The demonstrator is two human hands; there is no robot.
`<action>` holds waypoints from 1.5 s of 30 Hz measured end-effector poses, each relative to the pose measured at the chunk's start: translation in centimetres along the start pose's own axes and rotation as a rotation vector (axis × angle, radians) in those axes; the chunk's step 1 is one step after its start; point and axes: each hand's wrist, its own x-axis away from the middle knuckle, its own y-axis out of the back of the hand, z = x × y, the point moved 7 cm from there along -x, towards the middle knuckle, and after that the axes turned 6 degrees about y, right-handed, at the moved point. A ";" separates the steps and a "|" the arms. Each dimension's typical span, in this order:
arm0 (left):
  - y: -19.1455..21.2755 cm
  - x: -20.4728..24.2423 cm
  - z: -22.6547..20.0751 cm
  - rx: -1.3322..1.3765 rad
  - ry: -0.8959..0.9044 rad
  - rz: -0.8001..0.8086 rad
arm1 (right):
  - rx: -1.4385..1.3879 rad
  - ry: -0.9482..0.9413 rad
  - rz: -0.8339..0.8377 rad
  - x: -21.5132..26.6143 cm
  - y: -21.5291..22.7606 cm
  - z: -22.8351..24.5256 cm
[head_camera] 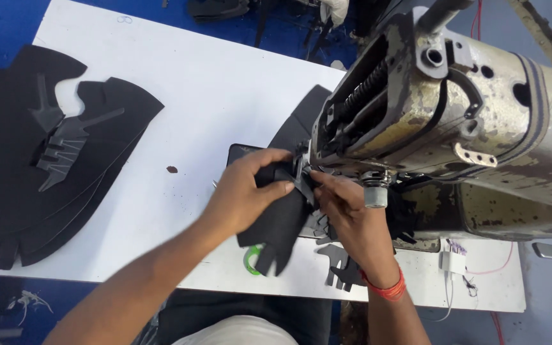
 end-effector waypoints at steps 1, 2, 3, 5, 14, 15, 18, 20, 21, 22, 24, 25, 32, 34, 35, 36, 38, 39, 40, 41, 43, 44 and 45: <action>-0.1 0.3 0.2 0.027 0.003 -0.049 | 0.088 0.161 0.003 -0.2 0.1 1.3; -0.2 0.7 0.5 0.055 0.006 -0.097 | 0.175 0.322 0.007 -0.2 0.1 2.7; -0.5 1.0 0.1 0.055 0.007 -0.096 | 0.175 0.320 0.006 -0.3 0.2 2.8; -0.5 1.5 -0.3 0.074 0.087 -0.170 | 0.200 0.293 0.030 -0.6 0.3 2.8; 0.6 -2.3 -0.8 -0.168 -0.034 0.089 | 0.413 0.226 -0.100 0.7 -0.2 4.1; 0.7 -2.5 -1.0 -0.169 -0.034 0.091 | 0.413 0.224 -0.102 0.7 -0.4 4.1; 0.9 -2.9 -1.9 -0.259 -0.018 0.119 | 0.396 0.247 -0.143 1.1 -0.5 4.1; 1.0 -2.8 -2.4 -0.313 0.163 0.207 | 0.322 0.279 -0.151 1.3 -0.6 4.1; 1.0 -3.3 -1.8 -0.313 0.160 0.206 | 0.323 0.281 -0.153 1.4 -0.6 4.3; 0.8 -3.8 -1.7 -0.325 0.068 0.212 | 0.304 0.276 -0.153 1.5 -0.7 4.4; 0.8 -4.1 -1.4 -0.337 -0.019 0.219 | 0.281 0.269 -0.151 1.5 -1.0 4.4; 0.8 -4.2 -1.3 -0.325 -0.020 0.222 | 0.286 0.267 -0.160 1.5 -1.0 4.4; 0.8 -3.9 -3.1 -0.376 -0.013 0.267 | 0.287 0.284 -0.197 1.7 -1.2 4.5; 0.6 -4.0 -3.1 -0.411 -0.034 0.275 | 0.291 0.251 -0.199 1.9 -1.4 4.4; 0.7 -4.1 -3.2 -0.449 -0.056 0.277 | 0.294 0.225 -0.201 1.8 -1.5 4.4; 0.5 -4.0 -2.2 -0.450 -0.056 0.274 | 0.292 0.227 -0.201 2.1 -1.5 4.4; 0.6 -4.1 -2.0 -0.375 -0.227 0.219 | 0.315 0.239 -0.205 2.1 -1.5 4.6; 0.7 -3.5 -1.3 -0.383 -0.232 0.213 | 0.311 0.248 -0.211 2.4 -1.0 5.2; 1.7 -2.7 -1.5 -0.438 -0.351 0.029 | 0.323 0.254 -0.155 2.6 -0.9 5.5; 2.4 -1.5 -1.5 -0.489 -0.466 -0.147 | 0.334 0.251 -0.099 3.1 -0.8 5.8; 4.6 3.2 -5.5 -0.436 -0.516 -0.269 | 0.397 0.248 -0.140 6.0 2.0 7.4; 6.1 5.7 -7.7 -0.374 -0.564 -0.393 | 0.464 0.243 -0.177 7.3 3.5 8.1; 7.0 8.7 -10.1 -0.374 -0.564 -0.394 | 0.464 0.243 -0.176 8.7 8.5 6.8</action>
